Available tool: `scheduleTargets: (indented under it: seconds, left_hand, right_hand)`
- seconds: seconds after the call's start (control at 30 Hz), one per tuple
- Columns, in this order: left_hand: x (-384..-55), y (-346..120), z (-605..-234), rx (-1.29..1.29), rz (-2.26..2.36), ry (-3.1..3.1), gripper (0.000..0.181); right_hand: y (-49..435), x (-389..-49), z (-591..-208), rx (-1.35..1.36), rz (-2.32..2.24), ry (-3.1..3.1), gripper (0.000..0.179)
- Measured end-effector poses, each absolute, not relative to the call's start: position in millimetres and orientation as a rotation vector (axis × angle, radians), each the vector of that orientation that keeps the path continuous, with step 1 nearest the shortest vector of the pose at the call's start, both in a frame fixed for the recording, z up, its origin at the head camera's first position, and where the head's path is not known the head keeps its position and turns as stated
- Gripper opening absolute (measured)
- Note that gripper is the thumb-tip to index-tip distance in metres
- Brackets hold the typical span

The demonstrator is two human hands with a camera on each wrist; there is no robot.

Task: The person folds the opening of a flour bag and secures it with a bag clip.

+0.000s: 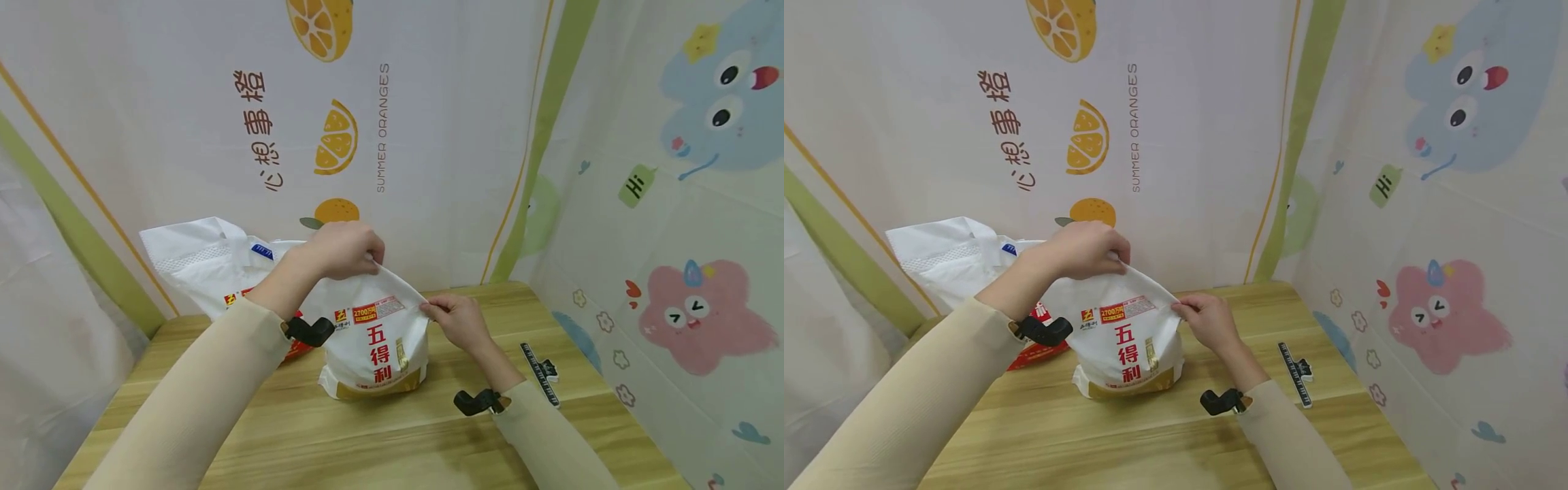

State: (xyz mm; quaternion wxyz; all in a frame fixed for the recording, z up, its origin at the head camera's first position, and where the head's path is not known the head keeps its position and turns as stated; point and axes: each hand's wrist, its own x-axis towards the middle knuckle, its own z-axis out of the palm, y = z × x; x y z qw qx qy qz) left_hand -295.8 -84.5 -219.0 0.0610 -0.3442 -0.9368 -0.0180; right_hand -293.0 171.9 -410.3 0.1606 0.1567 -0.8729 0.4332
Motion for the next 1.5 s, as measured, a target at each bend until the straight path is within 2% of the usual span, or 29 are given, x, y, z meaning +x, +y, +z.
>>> scheduleTargets:
  seconds: [0.23,1.0,1.33,1.5]
  left_hand:
    - [-291.8,-82.7,-215.2,-1.004,-0.045,-2.876,0.013]
    - [-292.0,-88.8,-225.1,-1.109,-0.139,-2.795,0.017]
    - [-292.1,-90.2,-224.4,-1.11,-0.188,-2.809,0.019]
    - [-292.0,-91.5,-226.3,-1.125,-0.176,-2.8,0.018]
  right_hand:
    - [176.5,-292.5,-407.6,0.454,1.338,-2.549,0.018]
    - [178.2,-290.5,-411.6,0.507,1.217,-2.485,0.012]
    - [188.5,-283.5,-401.0,0.556,1.275,-2.587,0.023]
    - [213.8,-275.3,-397.0,0.495,1.259,-2.663,0.029]
